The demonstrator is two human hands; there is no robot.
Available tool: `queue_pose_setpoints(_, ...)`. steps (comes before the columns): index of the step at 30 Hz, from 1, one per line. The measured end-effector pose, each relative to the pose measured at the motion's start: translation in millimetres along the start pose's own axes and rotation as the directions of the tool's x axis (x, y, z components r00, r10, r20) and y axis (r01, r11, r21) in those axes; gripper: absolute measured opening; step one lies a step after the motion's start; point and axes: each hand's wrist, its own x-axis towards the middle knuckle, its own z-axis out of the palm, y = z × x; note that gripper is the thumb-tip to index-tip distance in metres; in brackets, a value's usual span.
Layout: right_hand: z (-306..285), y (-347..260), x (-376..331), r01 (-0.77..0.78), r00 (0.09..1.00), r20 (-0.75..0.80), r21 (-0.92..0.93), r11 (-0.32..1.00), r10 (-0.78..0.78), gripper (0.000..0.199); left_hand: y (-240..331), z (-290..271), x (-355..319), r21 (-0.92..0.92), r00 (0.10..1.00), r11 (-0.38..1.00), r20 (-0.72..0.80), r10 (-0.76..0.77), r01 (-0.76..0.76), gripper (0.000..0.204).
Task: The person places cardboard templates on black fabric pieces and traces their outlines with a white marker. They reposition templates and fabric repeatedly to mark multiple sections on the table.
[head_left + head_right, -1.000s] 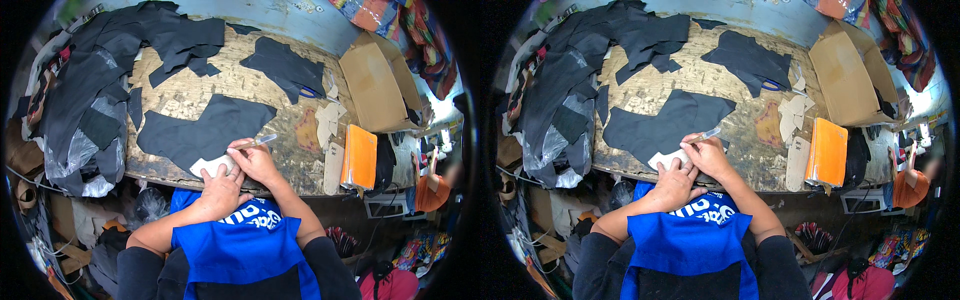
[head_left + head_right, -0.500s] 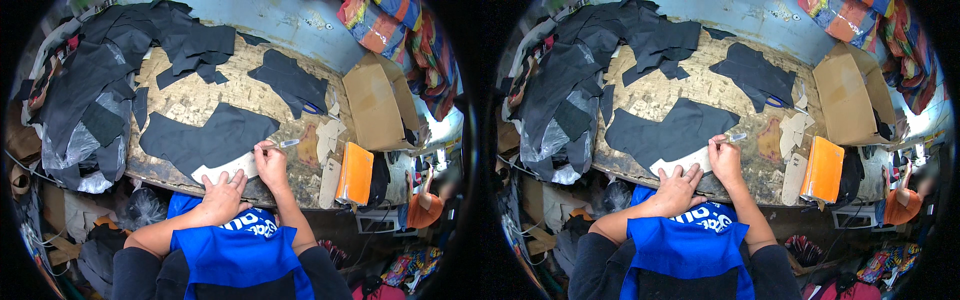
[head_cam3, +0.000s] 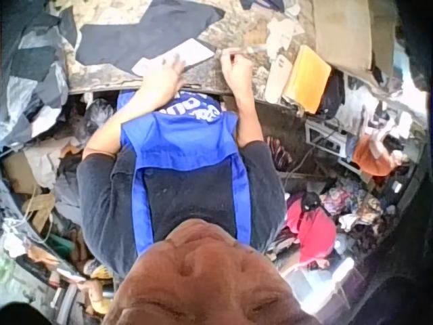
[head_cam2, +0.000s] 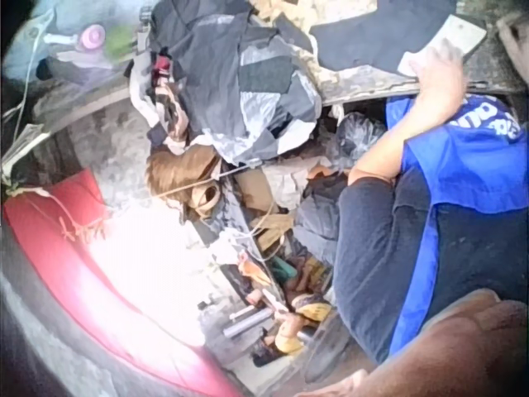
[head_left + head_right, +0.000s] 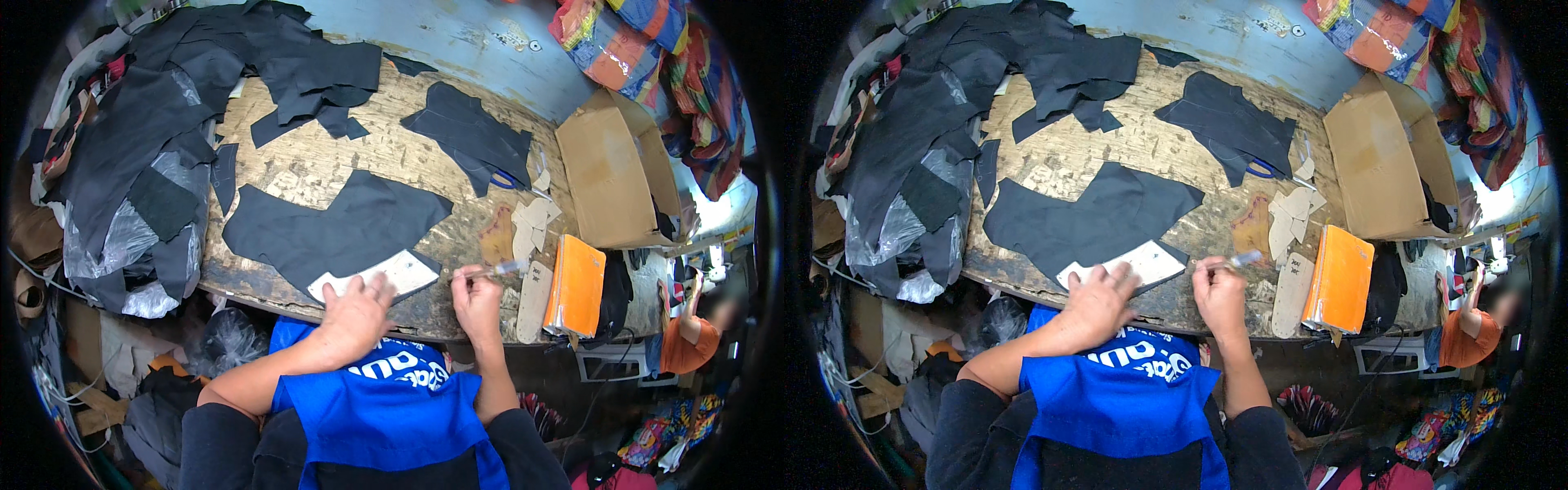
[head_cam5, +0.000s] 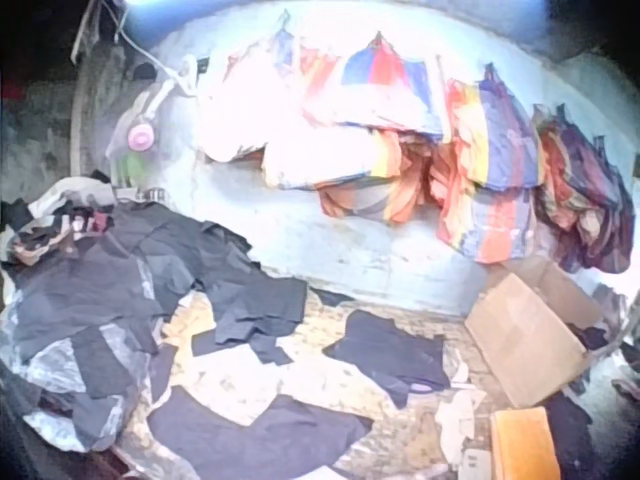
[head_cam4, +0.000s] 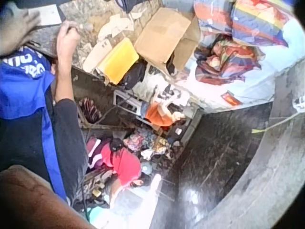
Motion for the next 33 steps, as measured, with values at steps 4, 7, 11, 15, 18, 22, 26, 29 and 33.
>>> queue_pose_setpoints(4,11,11,6,0.117,0.98,-0.175,0.13,0.985,-0.093,0.018,-38,-10,4,-0.134,0.957,0.969,-0.182,-0.228,0.205,0.064)
queue_pose_setpoints(7,16,14,9,0.228,0.971,-0.07,-0.002,0.974,-0.228,0.023,-73,-14,-8,-0.281,0.894,0.904,-0.225,-0.388,0.322,0.046)
queue_pose_setpoints(11,26,15,14,0.229,0.973,0.003,0.153,0.962,-0.232,0.021,-101,-10,-26,-0.484,0.757,0.821,-0.403,-0.515,0.301,0.036)
queue_pose_setpoints(15,25,17,35,0.039,0.999,0.003,0.445,0.894,-0.046,0.024,-109,-4,-27,-0.674,0.698,0.712,-0.412,-0.585,0.198,0.027)
queue_pose_setpoints(18,14,15,53,0.25,0.949,-0.217,0.077,0.965,-0.229,0.019,-110,1,-20,-0.645,0.692,0.738,-0.442,-0.571,0.198,0.029)
queue_pose_setpoints(22,20,8,36,0.151,0.981,-0.175,0.406,0.902,-0.085,0.019,-108,10,-16,-0.564,0.631,0.803,-0.556,-0.541,0.191,0.034)
queue_pose_setpoints(26,37,14,6,0.021,0.999,0.025,0.526,0.85,-0.04,0.018,-106,14,-15,-0.686,0.614,0.724,-0.541,-0.575,0.074,0.048)
queue_pose_setpoints(29,44,21,-1,0.071,0.997,-0.033,0.421,0.904,-0.063,0.016,-106,8,-19,-0.646,0.665,0.758,-0.529,-0.527,0.088,0.063)
queue_pose_setpoints(33,43,22,1,0.215,0.976,-0.101,0.29,0.933,-0.193,0.016,-106,1,-22,-0.537,0.753,0.836,-0.504,-0.423,0.11,0.084)
